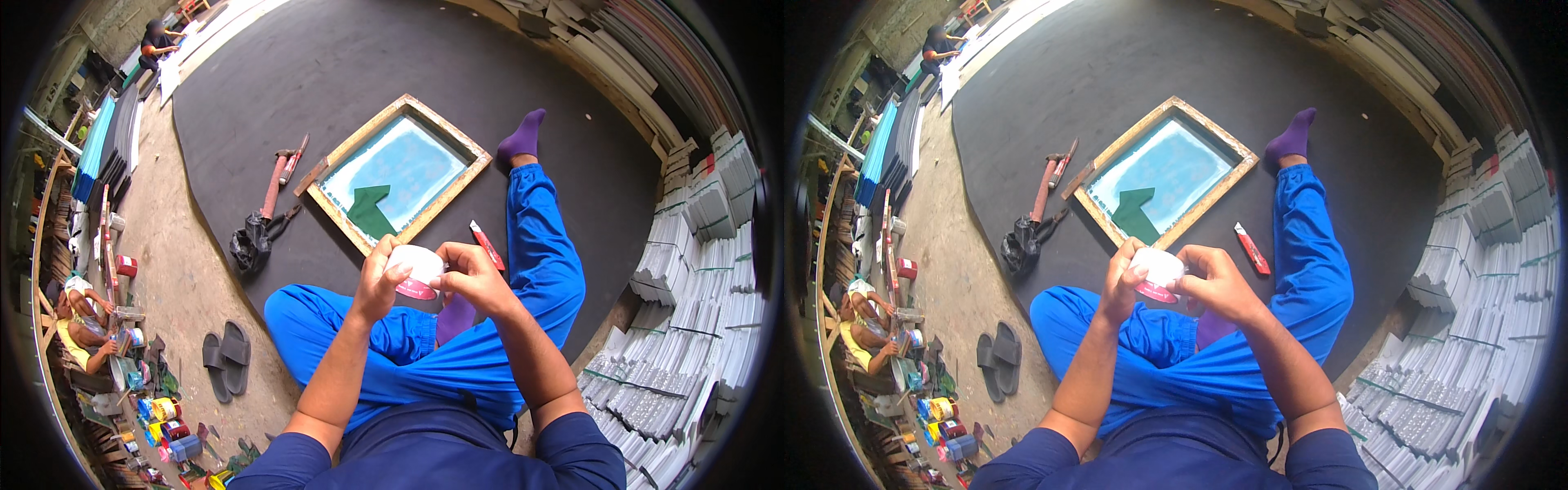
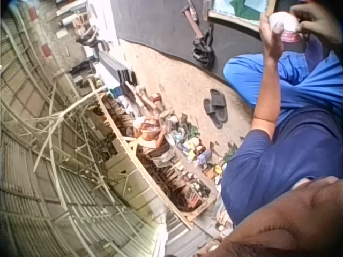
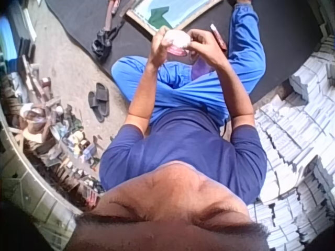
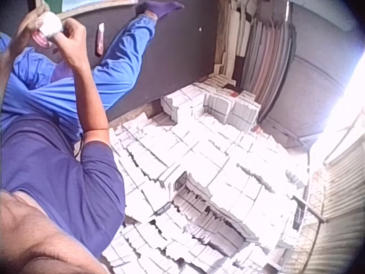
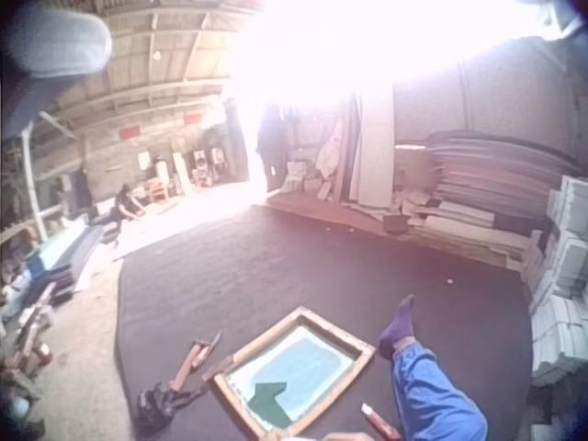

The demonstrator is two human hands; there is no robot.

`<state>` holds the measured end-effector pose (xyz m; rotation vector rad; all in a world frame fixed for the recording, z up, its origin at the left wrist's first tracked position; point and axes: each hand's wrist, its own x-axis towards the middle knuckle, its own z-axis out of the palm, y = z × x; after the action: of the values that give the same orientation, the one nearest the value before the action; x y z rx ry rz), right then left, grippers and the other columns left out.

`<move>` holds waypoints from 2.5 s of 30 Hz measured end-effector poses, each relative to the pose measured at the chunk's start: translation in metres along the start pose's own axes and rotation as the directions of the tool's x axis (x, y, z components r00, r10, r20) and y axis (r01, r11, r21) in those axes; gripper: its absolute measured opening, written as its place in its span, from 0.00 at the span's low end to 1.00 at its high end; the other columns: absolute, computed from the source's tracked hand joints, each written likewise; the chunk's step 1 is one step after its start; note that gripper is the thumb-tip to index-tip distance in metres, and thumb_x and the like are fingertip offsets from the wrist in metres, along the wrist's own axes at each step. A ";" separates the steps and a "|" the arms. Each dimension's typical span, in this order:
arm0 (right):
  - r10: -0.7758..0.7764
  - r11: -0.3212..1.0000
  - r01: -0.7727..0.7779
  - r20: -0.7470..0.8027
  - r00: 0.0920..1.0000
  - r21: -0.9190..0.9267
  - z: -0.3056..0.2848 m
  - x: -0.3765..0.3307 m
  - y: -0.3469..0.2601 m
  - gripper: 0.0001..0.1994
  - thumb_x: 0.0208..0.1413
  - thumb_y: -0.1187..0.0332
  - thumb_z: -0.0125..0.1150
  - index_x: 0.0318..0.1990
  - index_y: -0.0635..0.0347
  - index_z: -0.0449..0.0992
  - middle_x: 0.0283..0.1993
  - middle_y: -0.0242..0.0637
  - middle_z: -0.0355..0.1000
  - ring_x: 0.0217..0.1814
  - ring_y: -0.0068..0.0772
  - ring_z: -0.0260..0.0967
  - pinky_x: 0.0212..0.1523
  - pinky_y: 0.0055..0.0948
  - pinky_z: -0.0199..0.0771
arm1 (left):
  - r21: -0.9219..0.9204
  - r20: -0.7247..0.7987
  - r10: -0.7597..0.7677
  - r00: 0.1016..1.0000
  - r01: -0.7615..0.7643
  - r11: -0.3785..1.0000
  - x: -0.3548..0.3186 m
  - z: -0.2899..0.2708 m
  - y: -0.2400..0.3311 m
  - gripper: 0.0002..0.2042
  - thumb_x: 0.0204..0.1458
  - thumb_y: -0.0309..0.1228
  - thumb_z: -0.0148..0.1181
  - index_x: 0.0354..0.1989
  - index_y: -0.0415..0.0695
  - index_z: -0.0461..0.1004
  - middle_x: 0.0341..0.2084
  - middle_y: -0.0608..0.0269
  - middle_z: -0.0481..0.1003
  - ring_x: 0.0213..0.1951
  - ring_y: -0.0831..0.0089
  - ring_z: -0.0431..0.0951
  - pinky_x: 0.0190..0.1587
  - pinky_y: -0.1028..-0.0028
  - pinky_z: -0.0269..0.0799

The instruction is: The person sits on the floor and applies tape to the edges of a wooden frame holding a glass pane. They use a utility knife to cut the tape and smooth it along the frame's perimeter.

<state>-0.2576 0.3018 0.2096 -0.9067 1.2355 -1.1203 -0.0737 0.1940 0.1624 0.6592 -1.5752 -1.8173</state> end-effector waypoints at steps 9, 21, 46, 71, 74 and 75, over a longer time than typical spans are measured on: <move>-0.531 0.780 0.291 -0.341 0.776 -0.553 0.027 -0.016 -0.011 0.09 0.56 0.73 0.72 0.43 0.65 0.80 0.36 0.38 0.77 0.30 0.27 0.78 0.29 0.27 0.77 | 0.273 -0.237 0.238 0.942 -0.171 0.947 0.002 -0.001 0.005 0.23 0.53 0.49 0.65 0.36 0.39 0.68 0.28 0.57 0.74 0.31 0.73 0.72 0.34 0.67 0.71; -0.612 0.601 0.276 -0.210 0.762 -0.750 0.036 -0.014 -0.004 0.04 0.57 0.72 0.69 0.39 0.61 0.81 0.33 0.42 0.78 0.32 0.46 0.79 0.33 0.40 0.78 | 0.554 -0.194 0.367 0.909 -0.207 0.806 0.002 -0.002 0.006 0.26 0.51 0.52 0.67 0.34 0.38 0.67 0.25 0.49 0.71 0.26 0.55 0.74 0.30 0.60 0.72; -0.588 0.643 0.286 -0.219 0.779 -0.710 0.028 -0.009 0.011 0.05 0.59 0.76 0.63 0.38 0.66 0.73 0.35 0.50 0.72 0.36 0.55 0.74 0.40 0.46 0.76 | 0.512 -0.228 0.335 0.914 -0.180 0.840 0.000 0.007 0.000 0.26 0.51 0.52 0.67 0.31 0.39 0.67 0.24 0.50 0.71 0.26 0.55 0.75 0.31 0.59 0.72; -0.560 0.762 0.266 -0.395 0.728 -0.590 0.031 0.009 0.038 0.05 0.69 0.76 0.54 0.38 0.66 0.70 0.27 0.35 0.69 0.22 0.22 0.70 0.25 0.25 0.72 | 0.405 -0.265 0.343 0.901 -0.219 0.888 -0.003 0.009 -0.009 0.25 0.51 0.51 0.67 0.29 0.40 0.65 0.21 0.57 0.70 0.24 0.68 0.71 0.28 0.67 0.69; -0.519 0.804 0.264 -0.412 0.749 -0.532 0.031 0.009 0.035 0.05 0.70 0.76 0.52 0.38 0.67 0.70 0.29 0.35 0.69 0.24 0.21 0.70 0.27 0.24 0.75 | 0.384 -0.277 0.350 0.895 -0.231 0.894 -0.004 0.009 -0.012 0.24 0.51 0.51 0.67 0.29 0.41 0.65 0.21 0.58 0.69 0.24 0.70 0.70 0.28 0.68 0.68; -0.488 0.830 0.255 -0.424 0.763 -0.496 0.032 0.008 0.033 0.05 0.70 0.76 0.52 0.39 0.67 0.70 0.29 0.35 0.69 0.24 0.21 0.70 0.27 0.24 0.76 | 0.384 -0.280 0.355 0.892 -0.234 0.893 -0.004 0.009 -0.013 0.24 0.51 0.51 0.67 0.29 0.41 0.65 0.21 0.58 0.69 0.24 0.70 0.70 0.28 0.68 0.68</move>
<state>-0.2213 0.2998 0.1803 -1.2568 1.8590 -1.5438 -0.0796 0.2044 0.1511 0.7909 -1.6541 -1.1388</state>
